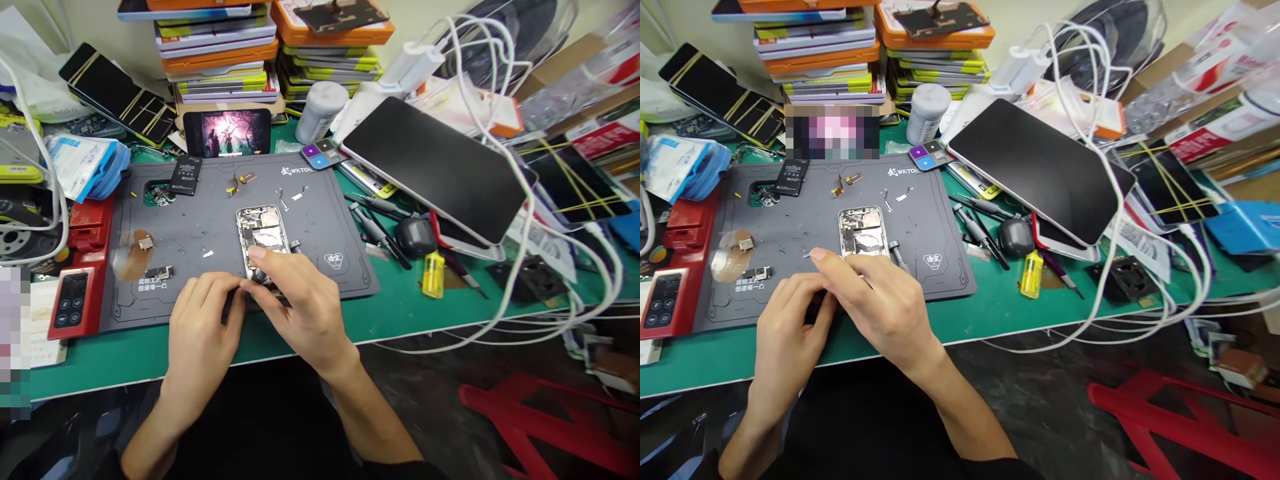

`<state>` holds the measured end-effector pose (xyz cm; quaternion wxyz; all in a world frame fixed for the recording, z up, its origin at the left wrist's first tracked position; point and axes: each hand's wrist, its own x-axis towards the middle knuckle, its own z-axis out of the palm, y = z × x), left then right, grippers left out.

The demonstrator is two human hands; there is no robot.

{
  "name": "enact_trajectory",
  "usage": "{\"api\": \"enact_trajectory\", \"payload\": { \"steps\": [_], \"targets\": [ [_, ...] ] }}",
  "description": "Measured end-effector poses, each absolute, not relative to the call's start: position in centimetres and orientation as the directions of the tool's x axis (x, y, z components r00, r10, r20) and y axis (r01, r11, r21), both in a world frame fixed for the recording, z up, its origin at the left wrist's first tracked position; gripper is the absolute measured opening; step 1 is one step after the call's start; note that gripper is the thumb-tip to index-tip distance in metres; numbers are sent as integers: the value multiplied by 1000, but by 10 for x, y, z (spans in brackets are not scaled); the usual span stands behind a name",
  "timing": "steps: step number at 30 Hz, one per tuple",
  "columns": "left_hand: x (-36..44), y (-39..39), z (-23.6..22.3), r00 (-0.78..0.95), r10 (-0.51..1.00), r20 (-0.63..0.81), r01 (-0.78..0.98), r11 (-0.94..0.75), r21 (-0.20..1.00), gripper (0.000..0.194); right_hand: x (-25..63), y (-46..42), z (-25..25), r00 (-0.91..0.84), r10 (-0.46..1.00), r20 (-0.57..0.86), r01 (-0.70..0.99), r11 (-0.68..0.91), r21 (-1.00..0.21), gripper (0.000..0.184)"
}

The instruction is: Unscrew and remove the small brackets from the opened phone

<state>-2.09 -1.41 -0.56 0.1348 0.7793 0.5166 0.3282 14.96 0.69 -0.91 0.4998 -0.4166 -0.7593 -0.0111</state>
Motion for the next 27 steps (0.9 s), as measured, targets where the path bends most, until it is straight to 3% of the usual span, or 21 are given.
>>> {"api": "enact_trajectory", "payload": {
  "steps": [5,27],
  "targets": [
    [-20,-14,-5,241,901,361,729,-414,545,7,150,6,-15,-198,603,773,524,731,-436,65],
    [-20,-13,-3,242,903,354,727,-410,551,7,150,2,-23,-112,569,815,650,662,-374,68]
  ]
}}
